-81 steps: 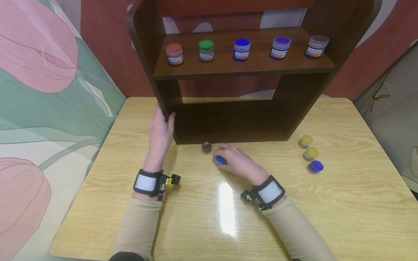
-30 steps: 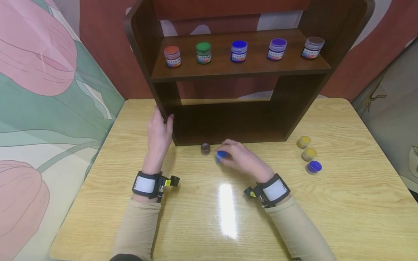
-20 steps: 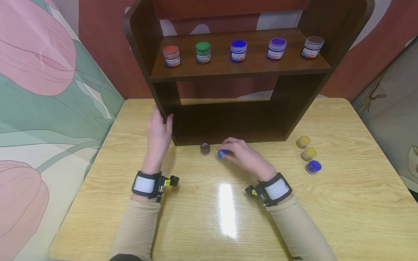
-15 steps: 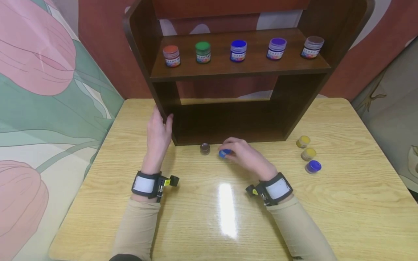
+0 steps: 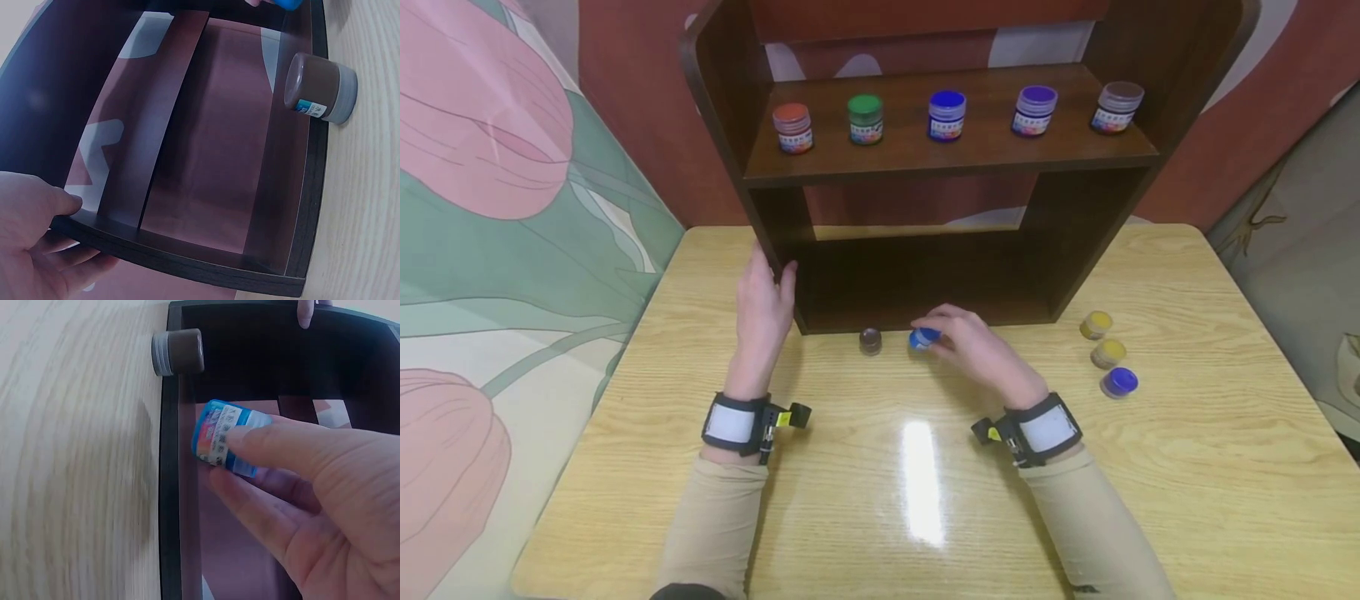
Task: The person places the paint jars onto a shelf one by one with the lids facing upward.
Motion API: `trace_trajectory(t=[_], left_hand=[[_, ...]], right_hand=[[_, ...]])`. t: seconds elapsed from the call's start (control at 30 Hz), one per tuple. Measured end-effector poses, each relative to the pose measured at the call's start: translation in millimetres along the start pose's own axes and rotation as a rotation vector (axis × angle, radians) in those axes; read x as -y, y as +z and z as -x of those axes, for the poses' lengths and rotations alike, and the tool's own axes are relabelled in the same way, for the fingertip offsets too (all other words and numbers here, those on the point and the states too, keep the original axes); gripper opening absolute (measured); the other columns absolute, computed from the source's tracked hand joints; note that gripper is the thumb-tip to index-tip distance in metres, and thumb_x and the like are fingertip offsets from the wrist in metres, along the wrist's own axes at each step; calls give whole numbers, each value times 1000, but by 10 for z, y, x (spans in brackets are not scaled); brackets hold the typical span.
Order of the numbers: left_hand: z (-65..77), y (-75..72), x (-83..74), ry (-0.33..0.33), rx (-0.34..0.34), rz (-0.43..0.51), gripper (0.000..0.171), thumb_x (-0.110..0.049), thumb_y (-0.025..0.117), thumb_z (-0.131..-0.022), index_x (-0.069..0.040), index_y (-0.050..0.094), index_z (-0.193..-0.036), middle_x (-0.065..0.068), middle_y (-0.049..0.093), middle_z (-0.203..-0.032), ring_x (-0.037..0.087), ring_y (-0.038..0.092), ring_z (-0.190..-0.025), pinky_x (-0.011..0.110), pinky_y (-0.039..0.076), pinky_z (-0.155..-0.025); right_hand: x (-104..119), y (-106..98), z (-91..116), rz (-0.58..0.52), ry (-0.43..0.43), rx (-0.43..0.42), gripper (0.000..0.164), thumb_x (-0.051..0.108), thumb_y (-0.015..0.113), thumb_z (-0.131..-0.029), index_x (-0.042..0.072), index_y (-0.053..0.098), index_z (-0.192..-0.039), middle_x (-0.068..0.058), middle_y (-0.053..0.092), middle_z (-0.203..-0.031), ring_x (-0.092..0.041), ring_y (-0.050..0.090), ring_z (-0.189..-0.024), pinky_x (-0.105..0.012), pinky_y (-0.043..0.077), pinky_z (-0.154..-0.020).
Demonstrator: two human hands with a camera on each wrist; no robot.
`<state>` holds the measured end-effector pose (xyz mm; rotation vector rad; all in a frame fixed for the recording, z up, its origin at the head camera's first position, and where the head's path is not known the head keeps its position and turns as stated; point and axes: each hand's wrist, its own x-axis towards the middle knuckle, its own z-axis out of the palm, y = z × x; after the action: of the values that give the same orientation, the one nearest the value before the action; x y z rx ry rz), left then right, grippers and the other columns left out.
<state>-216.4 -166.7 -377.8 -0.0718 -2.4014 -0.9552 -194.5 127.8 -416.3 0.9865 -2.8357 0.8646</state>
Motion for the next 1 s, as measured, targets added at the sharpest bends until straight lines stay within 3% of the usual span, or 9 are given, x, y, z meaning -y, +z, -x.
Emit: trace_trajectory(t=[0.6,1.0], left_hand=[[2,-4,-9,-12,11,2,41,-17,58,-101,0,46,-137,26,63,-126,40,62,-118,52,53,-99],[4,-5,-11,-19,11,3,41,-16,58,-101,1,47,-136,25,62,-127,40,62,-120,52,53,-101]], right_hand=[[-173,-171,58,56,75,-66,41,9,68,-94,3,62,-134,-23,58,-126,-35,64,-111,-47,57,-96],[-356,-273,109,16,178,-114,41,3,65,-95,2,60,-136,-23,54,-133,-38,61,-115,-48,56,-97]])
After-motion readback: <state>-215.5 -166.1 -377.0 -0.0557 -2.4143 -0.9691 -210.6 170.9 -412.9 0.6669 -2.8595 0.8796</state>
